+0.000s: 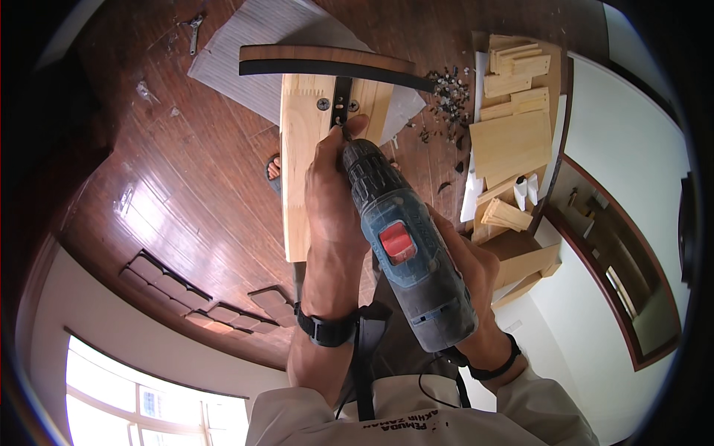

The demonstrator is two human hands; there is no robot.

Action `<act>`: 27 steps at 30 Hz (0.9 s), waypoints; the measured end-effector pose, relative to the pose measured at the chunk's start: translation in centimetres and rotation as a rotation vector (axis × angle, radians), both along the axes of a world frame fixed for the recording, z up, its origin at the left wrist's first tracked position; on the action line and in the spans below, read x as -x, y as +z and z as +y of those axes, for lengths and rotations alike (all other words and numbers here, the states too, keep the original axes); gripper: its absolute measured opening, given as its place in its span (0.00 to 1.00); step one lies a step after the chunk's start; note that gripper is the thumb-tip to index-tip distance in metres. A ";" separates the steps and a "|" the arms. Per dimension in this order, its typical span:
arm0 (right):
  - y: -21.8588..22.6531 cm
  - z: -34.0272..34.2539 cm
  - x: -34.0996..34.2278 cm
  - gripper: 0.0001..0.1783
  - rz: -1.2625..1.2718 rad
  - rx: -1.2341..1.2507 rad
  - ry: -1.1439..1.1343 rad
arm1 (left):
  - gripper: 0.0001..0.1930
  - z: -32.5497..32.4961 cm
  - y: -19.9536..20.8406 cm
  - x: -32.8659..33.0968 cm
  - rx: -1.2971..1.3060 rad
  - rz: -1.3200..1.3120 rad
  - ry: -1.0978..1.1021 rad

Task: Assembling a wooden drawer and attaching slider rails using an electric drill.

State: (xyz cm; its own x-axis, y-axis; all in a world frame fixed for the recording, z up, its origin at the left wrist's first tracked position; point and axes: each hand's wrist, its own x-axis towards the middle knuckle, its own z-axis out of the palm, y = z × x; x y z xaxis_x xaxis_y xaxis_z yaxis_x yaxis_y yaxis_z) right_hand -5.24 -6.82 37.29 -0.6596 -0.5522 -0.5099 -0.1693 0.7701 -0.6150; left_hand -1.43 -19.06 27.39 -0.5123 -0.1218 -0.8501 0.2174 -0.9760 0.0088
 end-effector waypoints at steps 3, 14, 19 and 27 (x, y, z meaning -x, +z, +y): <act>0.1 -0.1 0.1 0.36 0.006 -0.009 -0.004 | 0.18 0.0 0.0 0.2 0.050 -0.018 -0.022; 1.1 -2.3 0.9 0.30 -0.054 -0.038 -0.024 | 0.18 -0.5 -0.1 -2.0 0.280 -0.166 -0.249; 1.5 -2.7 1.8 0.25 -0.093 -0.017 -0.052 | 0.27 -0.5 -1.7 -12.1 1.173 -0.459 -0.588; 1.5 -2.5 1.8 0.24 -0.118 -0.034 -0.035 | 0.49 1.0 -4.8 -19.4 1.502 -0.483 -1.353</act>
